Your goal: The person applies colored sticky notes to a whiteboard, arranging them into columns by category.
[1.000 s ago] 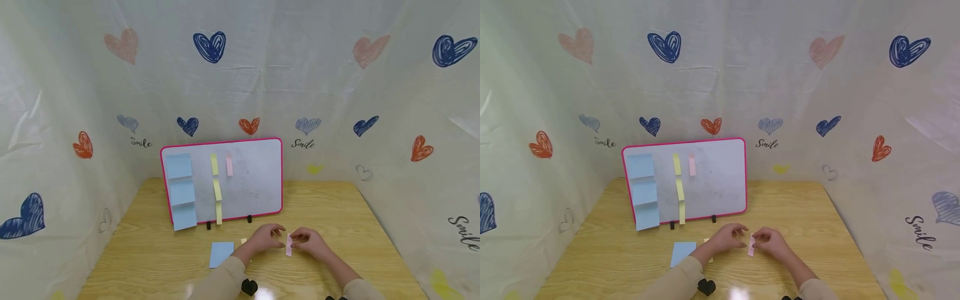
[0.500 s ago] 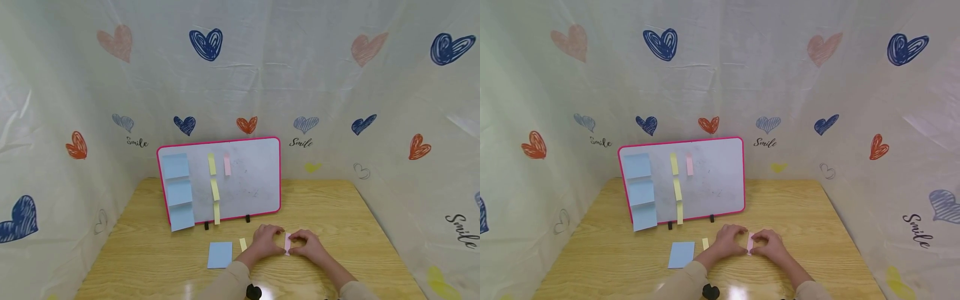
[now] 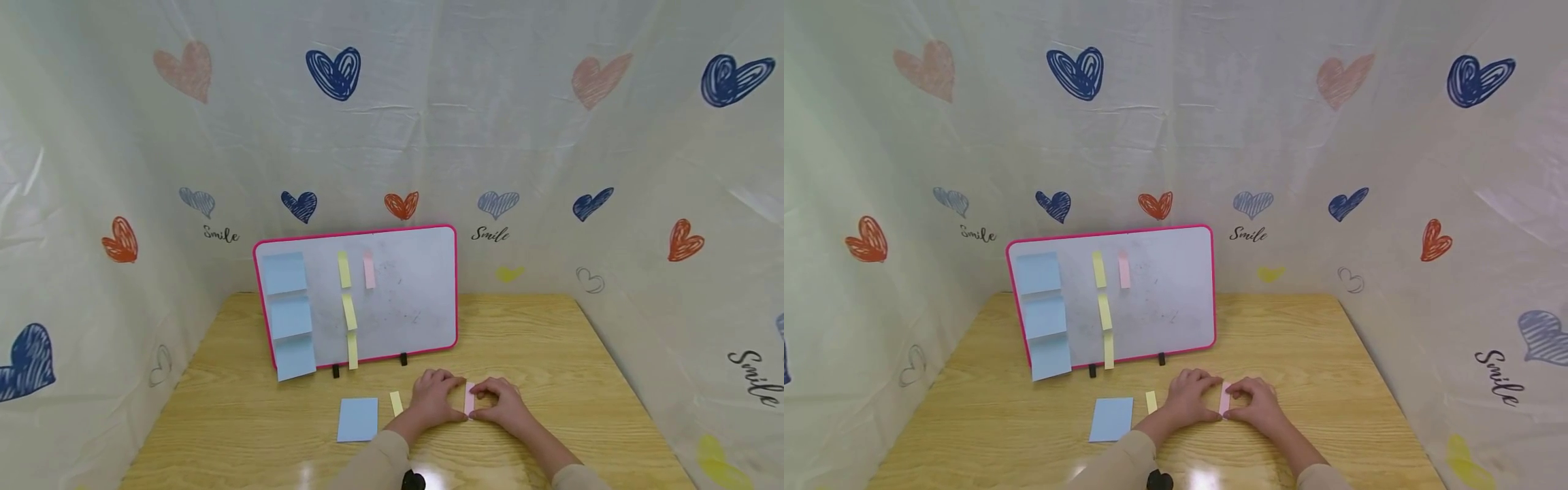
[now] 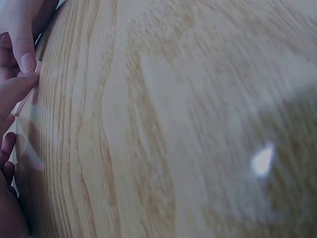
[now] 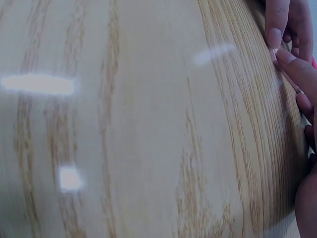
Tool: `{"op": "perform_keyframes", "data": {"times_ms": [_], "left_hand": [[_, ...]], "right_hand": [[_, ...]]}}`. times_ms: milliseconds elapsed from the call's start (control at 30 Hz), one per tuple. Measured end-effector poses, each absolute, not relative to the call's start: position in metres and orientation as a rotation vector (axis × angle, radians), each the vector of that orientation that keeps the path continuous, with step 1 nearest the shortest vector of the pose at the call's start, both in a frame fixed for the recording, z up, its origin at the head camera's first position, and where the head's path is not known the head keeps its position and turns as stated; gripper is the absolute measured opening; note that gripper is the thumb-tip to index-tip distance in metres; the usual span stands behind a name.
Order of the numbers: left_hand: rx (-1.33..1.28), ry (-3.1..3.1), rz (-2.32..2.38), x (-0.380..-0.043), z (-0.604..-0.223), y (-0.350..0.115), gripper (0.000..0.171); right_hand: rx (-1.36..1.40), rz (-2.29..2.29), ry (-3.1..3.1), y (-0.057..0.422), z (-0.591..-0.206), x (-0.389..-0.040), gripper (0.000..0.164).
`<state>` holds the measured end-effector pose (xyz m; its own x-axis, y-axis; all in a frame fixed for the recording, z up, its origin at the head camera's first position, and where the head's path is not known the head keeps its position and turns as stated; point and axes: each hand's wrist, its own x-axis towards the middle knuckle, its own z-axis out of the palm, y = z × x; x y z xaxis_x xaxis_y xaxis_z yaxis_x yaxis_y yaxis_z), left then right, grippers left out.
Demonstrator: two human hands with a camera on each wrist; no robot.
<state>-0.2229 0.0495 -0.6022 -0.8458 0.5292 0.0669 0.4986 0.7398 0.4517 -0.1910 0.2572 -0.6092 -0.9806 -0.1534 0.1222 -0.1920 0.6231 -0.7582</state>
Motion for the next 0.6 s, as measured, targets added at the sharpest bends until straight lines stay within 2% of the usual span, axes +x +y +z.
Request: {"op": "perform_keyframes", "data": {"times_ms": [600], "left_hand": [[0.832,2.811,0.707,-0.2255,-0.5957,0.0499,0.067]], "right_hand": [[0.389,1.199,-2.724,0.2563,-0.614,-0.1939,0.034]]}}
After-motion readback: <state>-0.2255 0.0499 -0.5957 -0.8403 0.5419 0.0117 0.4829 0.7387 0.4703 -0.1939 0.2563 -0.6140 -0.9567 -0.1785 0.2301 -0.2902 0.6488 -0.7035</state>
